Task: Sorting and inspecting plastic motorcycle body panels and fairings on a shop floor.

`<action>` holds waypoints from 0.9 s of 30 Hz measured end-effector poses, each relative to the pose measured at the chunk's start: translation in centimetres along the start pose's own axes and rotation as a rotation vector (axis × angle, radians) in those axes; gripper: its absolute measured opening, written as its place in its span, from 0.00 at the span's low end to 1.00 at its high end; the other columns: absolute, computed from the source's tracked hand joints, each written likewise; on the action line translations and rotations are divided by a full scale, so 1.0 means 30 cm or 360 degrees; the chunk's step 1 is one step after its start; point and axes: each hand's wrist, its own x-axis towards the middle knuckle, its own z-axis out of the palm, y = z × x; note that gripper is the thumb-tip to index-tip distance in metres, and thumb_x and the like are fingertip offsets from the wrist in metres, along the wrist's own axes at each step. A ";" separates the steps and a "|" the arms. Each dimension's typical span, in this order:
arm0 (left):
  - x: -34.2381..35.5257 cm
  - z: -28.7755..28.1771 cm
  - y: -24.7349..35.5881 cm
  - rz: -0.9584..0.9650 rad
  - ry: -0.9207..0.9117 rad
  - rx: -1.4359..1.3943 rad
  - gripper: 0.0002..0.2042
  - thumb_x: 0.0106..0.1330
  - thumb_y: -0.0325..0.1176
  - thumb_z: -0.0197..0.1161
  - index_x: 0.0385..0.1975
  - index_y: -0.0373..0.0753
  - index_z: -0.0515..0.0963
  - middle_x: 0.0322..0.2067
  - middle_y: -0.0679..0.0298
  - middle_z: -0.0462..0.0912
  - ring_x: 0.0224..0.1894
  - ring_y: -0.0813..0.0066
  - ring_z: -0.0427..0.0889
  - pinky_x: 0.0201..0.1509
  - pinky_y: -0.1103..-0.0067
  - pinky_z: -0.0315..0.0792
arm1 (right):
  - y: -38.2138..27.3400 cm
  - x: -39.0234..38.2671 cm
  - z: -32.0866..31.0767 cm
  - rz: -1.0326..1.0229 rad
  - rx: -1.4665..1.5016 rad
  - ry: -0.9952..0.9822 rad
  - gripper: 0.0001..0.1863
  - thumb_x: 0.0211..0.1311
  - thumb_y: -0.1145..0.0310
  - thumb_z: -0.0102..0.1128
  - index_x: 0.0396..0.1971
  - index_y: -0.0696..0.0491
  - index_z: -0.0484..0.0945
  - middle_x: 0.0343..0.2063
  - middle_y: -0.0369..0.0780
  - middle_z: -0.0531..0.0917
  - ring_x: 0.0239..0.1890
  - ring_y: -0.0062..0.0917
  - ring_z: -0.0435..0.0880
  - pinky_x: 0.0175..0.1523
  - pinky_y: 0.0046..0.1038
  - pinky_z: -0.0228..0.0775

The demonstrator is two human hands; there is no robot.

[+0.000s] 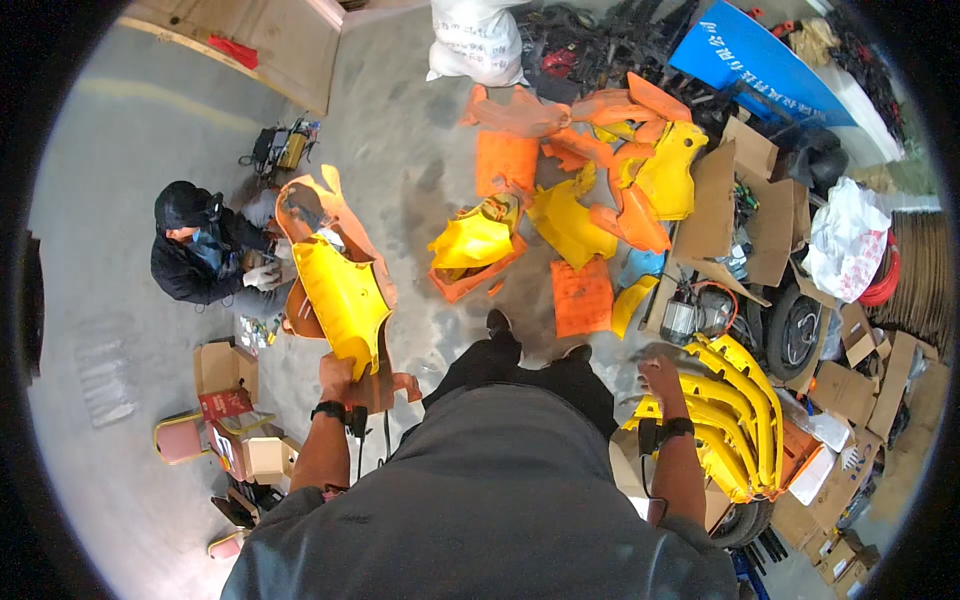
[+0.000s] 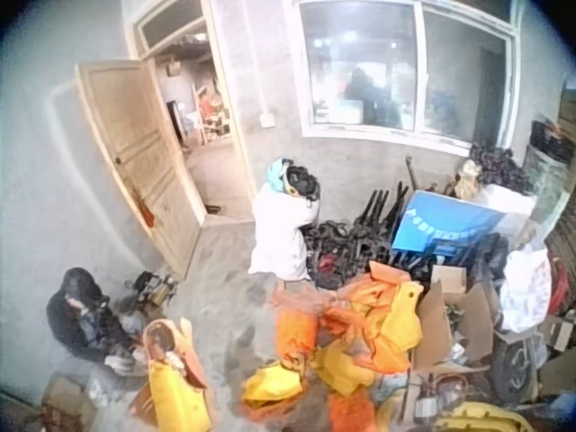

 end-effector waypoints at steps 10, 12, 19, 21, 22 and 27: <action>0.234 -0.286 0.133 -0.0036 0.0170 -0.0274 0.18 0.53 0.42 0.62 0.32 0.29 0.81 0.32 0.41 0.82 0.37 0.44 0.82 0.41 0.64 0.76 | -0.417 0.072 0.263 -0.0227 -0.0320 -0.0189 0.18 0.57 0.64 0.61 0.42 0.61 0.77 0.33 0.43 0.83 0.30 0.27 0.85 0.34 0.26 0.77; 0.269 -0.346 0.180 -0.0090 0.0072 -0.0383 0.19 0.53 0.42 0.63 0.33 0.29 0.81 0.32 0.42 0.83 0.37 0.46 0.83 0.41 0.65 0.76 | -0.440 0.102 0.276 -0.0228 -0.0318 -0.0223 0.18 0.57 0.64 0.61 0.42 0.61 0.77 0.33 0.43 0.83 0.30 0.27 0.85 0.34 0.27 0.78; 0.356 -0.518 0.346 0.0081 0.0169 -0.0405 0.16 0.55 0.35 0.63 0.36 0.27 0.81 0.30 0.49 0.85 0.32 0.60 0.86 0.36 0.70 0.77 | -0.528 0.288 0.250 -0.0052 -0.0338 -0.0297 0.17 0.57 0.63 0.62 0.42 0.59 0.78 0.32 0.42 0.83 0.30 0.27 0.84 0.34 0.29 0.77; 0.403 -0.541 0.395 -0.0025 0.0133 -0.0260 0.15 0.55 0.33 0.63 0.36 0.27 0.81 0.30 0.50 0.85 0.33 0.61 0.85 0.38 0.71 0.77 | -0.544 0.306 0.232 -0.0055 -0.0222 -0.0261 0.18 0.57 0.63 0.62 0.42 0.60 0.78 0.31 0.42 0.83 0.30 0.27 0.83 0.33 0.29 0.76; 0.438 -0.557 0.423 0.0076 0.0150 -0.0329 0.15 0.55 0.33 0.63 0.36 0.27 0.81 0.30 0.50 0.85 0.33 0.61 0.85 0.38 0.71 0.77 | -0.556 0.310 0.225 -0.0067 -0.0160 -0.0224 0.17 0.58 0.63 0.61 0.41 0.60 0.77 0.31 0.41 0.82 0.30 0.27 0.82 0.33 0.29 0.76; 0.610 -0.625 0.562 0.0228 0.0145 -0.0481 0.18 0.54 0.40 0.63 0.33 0.28 0.82 0.31 0.42 0.83 0.36 0.49 0.84 0.38 0.68 0.76 | -0.642 0.311 0.222 -0.0010 -0.0039 -0.0114 0.15 0.57 0.63 0.61 0.39 0.59 0.76 0.30 0.39 0.81 0.31 0.26 0.82 0.35 0.30 0.76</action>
